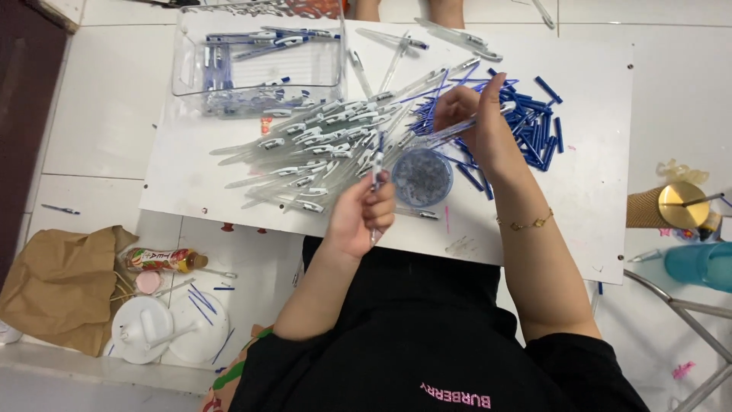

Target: Assembling ballpoint pens by inserting ink refills into plastic barrels and organizing the components.

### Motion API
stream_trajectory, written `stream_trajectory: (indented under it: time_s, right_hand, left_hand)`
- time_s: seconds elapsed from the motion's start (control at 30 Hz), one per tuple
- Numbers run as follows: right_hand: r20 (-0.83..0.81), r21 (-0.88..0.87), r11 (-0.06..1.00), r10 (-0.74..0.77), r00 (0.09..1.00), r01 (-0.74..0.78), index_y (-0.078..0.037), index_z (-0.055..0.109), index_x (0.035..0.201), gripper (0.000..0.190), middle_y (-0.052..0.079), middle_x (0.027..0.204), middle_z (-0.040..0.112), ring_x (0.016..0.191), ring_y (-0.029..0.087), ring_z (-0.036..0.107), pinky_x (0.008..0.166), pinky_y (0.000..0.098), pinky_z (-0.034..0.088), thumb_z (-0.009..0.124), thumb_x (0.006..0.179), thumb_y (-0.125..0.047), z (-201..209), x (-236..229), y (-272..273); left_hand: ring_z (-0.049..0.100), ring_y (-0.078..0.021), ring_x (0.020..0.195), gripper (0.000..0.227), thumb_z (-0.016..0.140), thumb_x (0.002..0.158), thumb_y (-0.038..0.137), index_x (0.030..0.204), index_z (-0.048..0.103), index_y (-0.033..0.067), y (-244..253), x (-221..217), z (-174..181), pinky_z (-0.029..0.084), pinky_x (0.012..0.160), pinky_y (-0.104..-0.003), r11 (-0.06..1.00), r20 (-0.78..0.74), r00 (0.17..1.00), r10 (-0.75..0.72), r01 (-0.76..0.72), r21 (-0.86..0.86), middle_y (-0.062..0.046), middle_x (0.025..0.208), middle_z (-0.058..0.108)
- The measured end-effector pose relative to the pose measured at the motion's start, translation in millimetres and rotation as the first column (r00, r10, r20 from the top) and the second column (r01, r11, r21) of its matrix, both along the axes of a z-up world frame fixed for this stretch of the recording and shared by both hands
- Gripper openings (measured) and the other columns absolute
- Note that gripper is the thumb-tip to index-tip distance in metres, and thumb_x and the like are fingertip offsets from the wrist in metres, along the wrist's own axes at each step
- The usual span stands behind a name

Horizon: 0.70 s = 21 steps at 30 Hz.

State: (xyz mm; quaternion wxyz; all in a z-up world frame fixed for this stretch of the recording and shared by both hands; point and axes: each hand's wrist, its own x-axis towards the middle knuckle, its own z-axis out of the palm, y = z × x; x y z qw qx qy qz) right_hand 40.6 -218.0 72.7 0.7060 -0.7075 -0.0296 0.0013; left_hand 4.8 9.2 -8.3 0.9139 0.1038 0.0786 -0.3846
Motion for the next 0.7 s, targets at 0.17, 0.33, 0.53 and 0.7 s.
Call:
stream_trajectory:
  time_s: [0.17,0.33,0.53,0.7]
  right_hand:
    - [-0.173,0.012,0.991,0.133,0.976,-0.134,-0.001,0.069,0.085,0.092,0.013,0.062,0.06,0.054,0.019,0.059,0.056,0.0289,0.05,0.013,0.09,-0.075,-3,-5,10]
    - [-0.033,0.065,0.976,0.209,0.977,-0.206,0.008,0.07,0.094,0.042,0.026,0.077,0.07,0.07,0.03,0.075,0.066,0.0387,0.065,0.054,0.106,-0.03,0,-11,22]
    - [0.034,0.036,0.98,0.193,0.981,-0.194,0.009,0.07,0.086,0.02,0.023,0.069,0.07,0.065,0.026,0.075,0.064,0.0379,0.065,0.07,0.097,-0.008,-4,-11,27]
    - [0.121,-0.089,0.975,0.213,0.969,-0.203,0.005,0.072,0.085,0.014,0.017,0.069,0.072,0.065,0.023,0.074,0.069,0.0348,0.061,0.074,0.094,-0.006,-2,-13,33]
  left_hand:
    - [0.024,-0.0009,0.052,0.02,0.043,0.11,0.025,0.109,0.055,0.0084,7,-5,8,0.019,0.044,-0.015,0.999,-0.032,0.999,0.03,-0.029,0.025,0.008,0.072,0.029]
    - [0.024,0.0006,0.052,0.02,0.045,0.109,0.026,0.109,0.057,0.0092,8,-4,2,0.019,0.043,-0.013,0.993,-0.044,0.998,0.037,-0.032,0.109,0.01,0.073,0.023]
    - [0.024,-0.0002,0.051,0.023,0.045,0.109,0.03,0.109,0.058,0.0114,9,-2,-1,0.021,0.041,-0.014,0.995,-0.023,0.999,0.024,-0.021,0.1,0.01,0.073,0.022]
    - [0.02,0.0005,0.051,0.023,0.042,0.111,0.033,0.107,0.054,0.0137,8,-6,9,0.019,0.04,-0.013,0.983,0.026,0.999,0.039,-0.043,0.18,0.01,0.073,0.02]
